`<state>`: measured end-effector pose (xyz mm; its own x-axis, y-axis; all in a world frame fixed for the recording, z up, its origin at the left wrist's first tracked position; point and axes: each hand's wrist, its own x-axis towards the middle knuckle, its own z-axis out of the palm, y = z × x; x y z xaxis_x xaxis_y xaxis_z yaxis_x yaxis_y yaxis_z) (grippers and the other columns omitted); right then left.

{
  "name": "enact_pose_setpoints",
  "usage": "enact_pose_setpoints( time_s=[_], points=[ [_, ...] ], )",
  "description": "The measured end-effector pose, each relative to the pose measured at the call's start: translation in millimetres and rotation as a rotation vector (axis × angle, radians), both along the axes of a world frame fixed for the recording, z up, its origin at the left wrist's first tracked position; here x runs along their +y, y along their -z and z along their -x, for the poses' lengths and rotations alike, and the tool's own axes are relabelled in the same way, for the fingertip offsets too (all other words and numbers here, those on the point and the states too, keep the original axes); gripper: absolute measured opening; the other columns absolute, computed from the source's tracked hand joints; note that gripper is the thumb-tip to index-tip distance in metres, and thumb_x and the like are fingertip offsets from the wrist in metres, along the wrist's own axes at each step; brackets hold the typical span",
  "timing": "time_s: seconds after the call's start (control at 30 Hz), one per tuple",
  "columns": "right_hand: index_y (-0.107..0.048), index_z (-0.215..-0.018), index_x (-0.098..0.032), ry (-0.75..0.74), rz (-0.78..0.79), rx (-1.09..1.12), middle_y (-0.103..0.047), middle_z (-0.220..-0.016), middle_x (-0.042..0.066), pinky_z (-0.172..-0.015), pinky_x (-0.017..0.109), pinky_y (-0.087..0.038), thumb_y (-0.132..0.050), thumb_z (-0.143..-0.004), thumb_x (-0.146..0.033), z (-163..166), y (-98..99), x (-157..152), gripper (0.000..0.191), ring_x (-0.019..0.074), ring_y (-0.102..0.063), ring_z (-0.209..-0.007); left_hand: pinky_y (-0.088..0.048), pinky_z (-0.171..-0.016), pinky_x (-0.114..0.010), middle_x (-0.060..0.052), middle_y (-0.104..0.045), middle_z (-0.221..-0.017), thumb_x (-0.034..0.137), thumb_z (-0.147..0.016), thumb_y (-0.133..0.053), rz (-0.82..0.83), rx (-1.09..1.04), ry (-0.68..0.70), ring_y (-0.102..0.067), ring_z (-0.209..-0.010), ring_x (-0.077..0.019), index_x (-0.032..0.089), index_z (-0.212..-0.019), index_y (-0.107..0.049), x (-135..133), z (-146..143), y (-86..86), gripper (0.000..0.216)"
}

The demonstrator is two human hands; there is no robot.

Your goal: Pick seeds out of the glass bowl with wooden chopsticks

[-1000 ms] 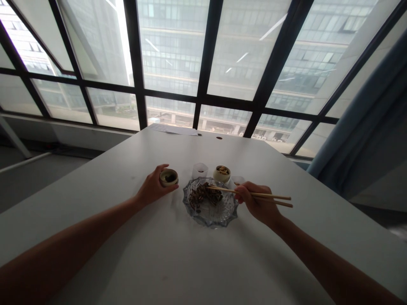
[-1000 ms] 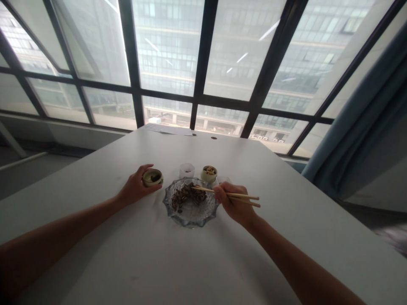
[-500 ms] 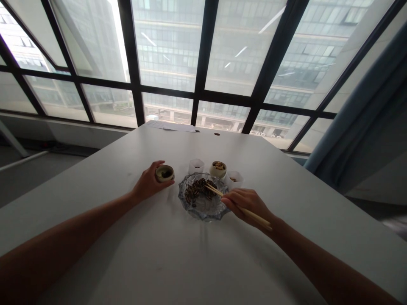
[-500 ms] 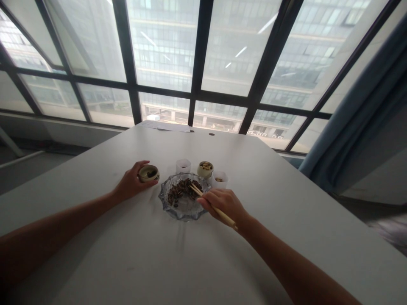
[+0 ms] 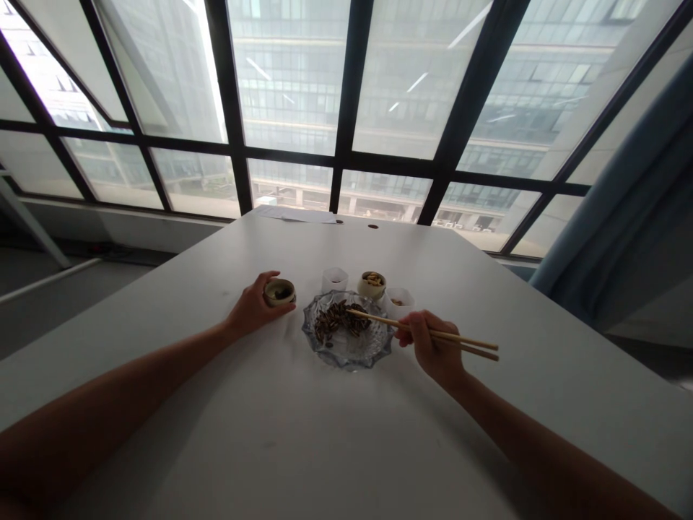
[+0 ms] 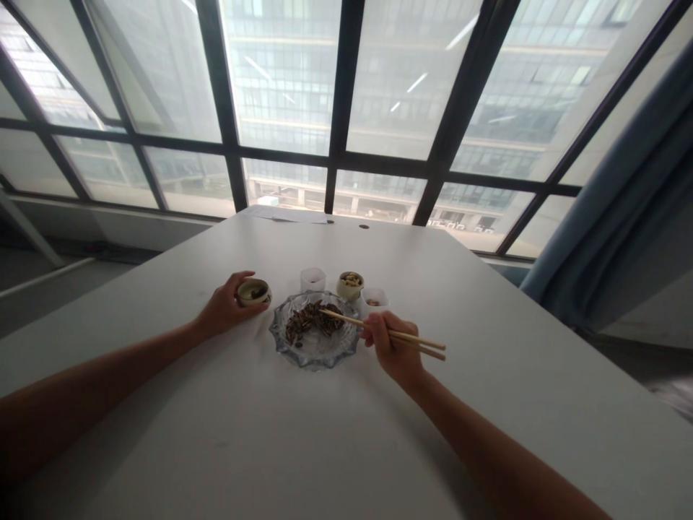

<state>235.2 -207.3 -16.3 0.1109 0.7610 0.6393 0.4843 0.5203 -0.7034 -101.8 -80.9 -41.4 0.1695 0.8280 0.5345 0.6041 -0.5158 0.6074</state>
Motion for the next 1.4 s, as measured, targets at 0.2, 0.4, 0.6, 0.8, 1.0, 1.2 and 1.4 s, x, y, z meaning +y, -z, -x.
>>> enact_pose_setpoints(
  time_s=[0.2, 0.4, 0.6, 0.8, 1.0, 1.2, 1.4],
  points=[
    [-0.065, -0.072, -0.019, 0.031, 0.025, 0.175, -0.068, -0.053, 0.004, -0.04, 0.026, -0.051, -0.054, -0.091, -0.065, 3, 4.5, 3, 0.051, 0.0153, -0.061, -0.042, -0.058, -0.085, -0.036, -0.012, -0.073, -0.111, 0.058, -0.066, -0.079, 0.013, 0.007, 0.005, -0.072, -0.091, -0.0232, 0.02, -0.128, -0.051, 1, 3, 1.3, 0.078],
    [-0.066, -0.075, -0.019, 0.015, 0.038, 0.132, -0.069, -0.054, 0.004, -0.042, 0.025, -0.052, -0.054, -0.093, -0.063, 2, 10.3, 2, 0.049, 0.0151, -0.062, -0.042, -0.058, -0.085, -0.037, -0.012, -0.073, -0.109, 0.058, -0.065, -0.079, 0.019, 0.005, 0.008, -0.072, -0.092, -0.0236, 0.019, -0.127, -0.052, -1, 2, 0.3, 0.078],
    [-0.067, -0.07, -0.02, -0.002, -0.006, 0.003, -0.069, -0.056, 0.004, -0.045, 0.025, -0.051, -0.054, -0.096, -0.055, -5, 16.7, 3, 0.046, 0.0147, -0.062, -0.044, -0.058, -0.086, -0.038, -0.012, -0.073, -0.11, 0.059, -0.066, -0.078, 0.003, 0.015, -0.001, -0.072, -0.092, -0.0234, 0.02, -0.127, -0.052, -1, 2, -0.1, 0.077],
    [-0.067, -0.066, -0.02, -0.005, -0.079, -0.22, -0.067, -0.054, 0.003, -0.047, 0.025, -0.047, -0.054, -0.097, -0.046, -5, 12.3, 0, 0.042, 0.0135, -0.06, -0.044, -0.058, -0.085, -0.038, -0.013, -0.073, -0.111, 0.059, -0.066, -0.078, 0.013, 0.026, -0.001, -0.072, -0.092, -0.0241, 0.019, -0.127, -0.052, -1, 4, 0.0, 0.077],
    [-0.066, -0.067, -0.021, -0.013, -0.112, -0.294, -0.065, -0.054, 0.002, -0.047, 0.024, -0.045, -0.053, -0.097, -0.048, -1, 5.4, -2, 0.042, 0.0129, -0.057, -0.044, -0.058, -0.086, -0.038, -0.012, -0.073, -0.111, 0.06, -0.067, -0.077, 0.011, 0.018, 0.014, -0.072, -0.093, -0.024, 0.02, -0.127, -0.052, -1, 3, 0.6, 0.076],
    [-0.069, -0.071, -0.021, -0.043, -0.105, -0.25, -0.068, -0.057, 0.003, -0.048, 0.025, -0.047, -0.057, -0.095, -0.047, 2, 6.2, 1, 0.037, 0.0143, -0.06, -0.047, -0.058, -0.084, -0.037, -0.012, -0.074, -0.108, 0.061, -0.067, -0.077, 0.009, 0.03, 0.01, -0.072, -0.091, -0.0239, 0.021, -0.126, -0.052, -1, 2, 0.3, 0.076],
    [-0.068, -0.071, -0.021, -0.054, -0.094, -0.227, -0.067, -0.056, 0.002, -0.047, 0.025, -0.047, -0.058, -0.095, -0.046, 2, 7.1, 2, 0.036, 0.0134, -0.058, -0.044, -0.058, -0.084, -0.038, -0.012, -0.073, -0.11, 0.061, -0.067, -0.076, 0.019, 0.046, 0.005, -0.072, -0.091, -0.0246, 0.02, -0.126, -0.052, -2, 1, -1.5, 0.076]
  ],
)
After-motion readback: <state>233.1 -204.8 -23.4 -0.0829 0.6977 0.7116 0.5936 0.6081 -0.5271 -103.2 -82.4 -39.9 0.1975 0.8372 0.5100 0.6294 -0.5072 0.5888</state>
